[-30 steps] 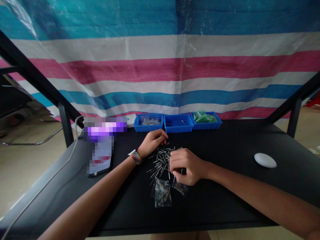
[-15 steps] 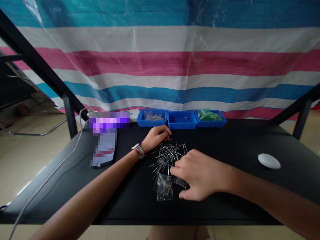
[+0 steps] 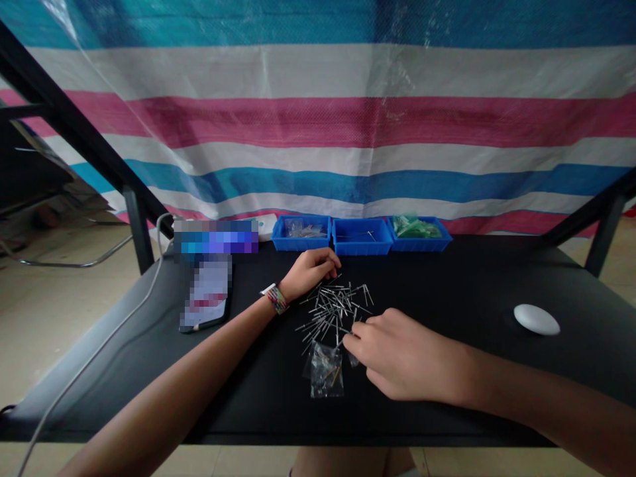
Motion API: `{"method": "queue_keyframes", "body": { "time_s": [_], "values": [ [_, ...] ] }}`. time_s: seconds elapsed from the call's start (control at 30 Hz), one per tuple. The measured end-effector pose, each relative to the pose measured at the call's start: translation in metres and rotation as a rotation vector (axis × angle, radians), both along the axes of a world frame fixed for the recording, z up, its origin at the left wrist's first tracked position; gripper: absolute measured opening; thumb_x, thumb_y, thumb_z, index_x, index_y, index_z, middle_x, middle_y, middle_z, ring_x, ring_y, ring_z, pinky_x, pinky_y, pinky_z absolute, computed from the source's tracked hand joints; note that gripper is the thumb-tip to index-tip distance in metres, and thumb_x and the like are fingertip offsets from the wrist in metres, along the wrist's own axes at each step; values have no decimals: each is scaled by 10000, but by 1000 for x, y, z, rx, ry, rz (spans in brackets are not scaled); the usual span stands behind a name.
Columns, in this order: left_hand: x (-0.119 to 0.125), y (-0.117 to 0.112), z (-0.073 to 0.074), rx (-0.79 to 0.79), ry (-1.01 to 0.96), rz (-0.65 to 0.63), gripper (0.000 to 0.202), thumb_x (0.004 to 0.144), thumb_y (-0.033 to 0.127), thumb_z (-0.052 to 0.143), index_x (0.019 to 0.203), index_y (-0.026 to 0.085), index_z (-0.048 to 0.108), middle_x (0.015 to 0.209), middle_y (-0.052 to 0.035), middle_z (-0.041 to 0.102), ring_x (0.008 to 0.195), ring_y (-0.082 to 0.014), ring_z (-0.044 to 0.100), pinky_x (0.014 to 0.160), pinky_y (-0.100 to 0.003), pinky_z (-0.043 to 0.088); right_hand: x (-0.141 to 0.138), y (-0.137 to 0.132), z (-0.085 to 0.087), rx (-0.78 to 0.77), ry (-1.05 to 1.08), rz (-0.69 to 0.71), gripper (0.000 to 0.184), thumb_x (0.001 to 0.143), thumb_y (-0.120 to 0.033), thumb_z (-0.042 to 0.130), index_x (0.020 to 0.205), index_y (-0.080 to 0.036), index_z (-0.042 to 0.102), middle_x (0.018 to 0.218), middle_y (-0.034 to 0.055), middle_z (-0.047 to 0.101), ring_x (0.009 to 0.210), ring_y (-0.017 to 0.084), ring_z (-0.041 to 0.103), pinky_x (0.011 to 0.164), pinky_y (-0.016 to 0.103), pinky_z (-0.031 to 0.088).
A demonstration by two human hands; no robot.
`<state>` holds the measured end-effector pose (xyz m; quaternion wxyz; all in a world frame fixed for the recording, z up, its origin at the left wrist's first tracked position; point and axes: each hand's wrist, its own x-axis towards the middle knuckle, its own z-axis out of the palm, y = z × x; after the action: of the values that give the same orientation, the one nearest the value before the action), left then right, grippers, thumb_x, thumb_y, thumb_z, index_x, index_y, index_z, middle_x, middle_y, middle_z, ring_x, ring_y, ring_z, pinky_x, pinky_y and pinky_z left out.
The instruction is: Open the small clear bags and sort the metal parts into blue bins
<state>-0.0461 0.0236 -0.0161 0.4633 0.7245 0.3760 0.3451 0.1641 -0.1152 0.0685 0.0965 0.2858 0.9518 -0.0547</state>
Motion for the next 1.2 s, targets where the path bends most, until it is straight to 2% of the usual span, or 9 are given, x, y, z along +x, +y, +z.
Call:
{"method": "queue_keyframes", "body": {
  "time_s": [0.13,0.23,0.37,0.47,0.57,0.77,0.9,1.0,1.2],
  "values": [
    [1,-2,3,5,-6,-9,149,890,210,578,890,152,715,729,-30,709,653,-136,644,639,-242,502,5,16,6,-10,115,-127,112,839,-117,633,914,-184,683,856,76,749,691,207,688,590,315,336],
    [1,-3,4,17,-4,-9,153,884,219,586,897,150,722,737,-33,710,664,-142,647,643,-246,500,9,44,-1,-127,357,-243,104,795,-100,633,810,-202,637,799,25,722,657,160,633,585,280,333],
    [1,-2,4,2,-21,-37,194,912,283,593,898,141,724,758,-40,709,685,-145,640,658,-247,501,16,88,-35,-460,749,-407,103,783,-97,599,779,-196,629,628,-45,601,540,105,524,544,234,355],
    [0,-2,6,-46,-66,-89,280,948,373,582,890,133,715,772,-48,706,690,-143,628,668,-249,502,20,110,-63,-422,989,-497,42,804,-168,652,837,-179,677,697,-20,647,557,103,528,532,232,362],
    [0,-4,7,-57,-78,-106,312,939,436,653,905,132,709,811,-45,701,705,-139,617,664,-246,491,20,116,-81,-429,1133,-507,142,870,-271,673,947,-169,736,817,35,734,662,144,631,600,256,453],
    [1,-7,7,-4,-41,-87,290,913,414,730,860,131,701,738,-14,649,666,-120,579,641,-238,443,17,112,-94,-388,1215,-479,218,915,-300,675,1055,-178,790,925,69,792,794,198,716,668,290,516],
    [2,-6,6,6,-44,-73,309,910,432,750,873,131,695,733,-12,651,659,-117,584,638,-233,449,18,112,-95,-317,1186,-459,228,920,-303,697,1077,-189,817,913,64,780,725,176,670,613,283,480],
    [2,-5,4,23,-49,-58,321,911,447,763,890,133,697,731,-6,648,647,-109,580,620,-221,445,20,113,-95,-339,1192,-489,250,918,-340,720,1088,-191,826,918,66,772,690,167,633,586,284,463],
    [2,-7,6,-9,-118,-38,323,897,446,781,856,141,684,773,-11,651,649,-111,599,619,-229,490,21,116,-94,-419,1243,-513,204,899,-374,758,960,-186,807,917,70,783,763,193,670,685,314,502]
  ]
}}
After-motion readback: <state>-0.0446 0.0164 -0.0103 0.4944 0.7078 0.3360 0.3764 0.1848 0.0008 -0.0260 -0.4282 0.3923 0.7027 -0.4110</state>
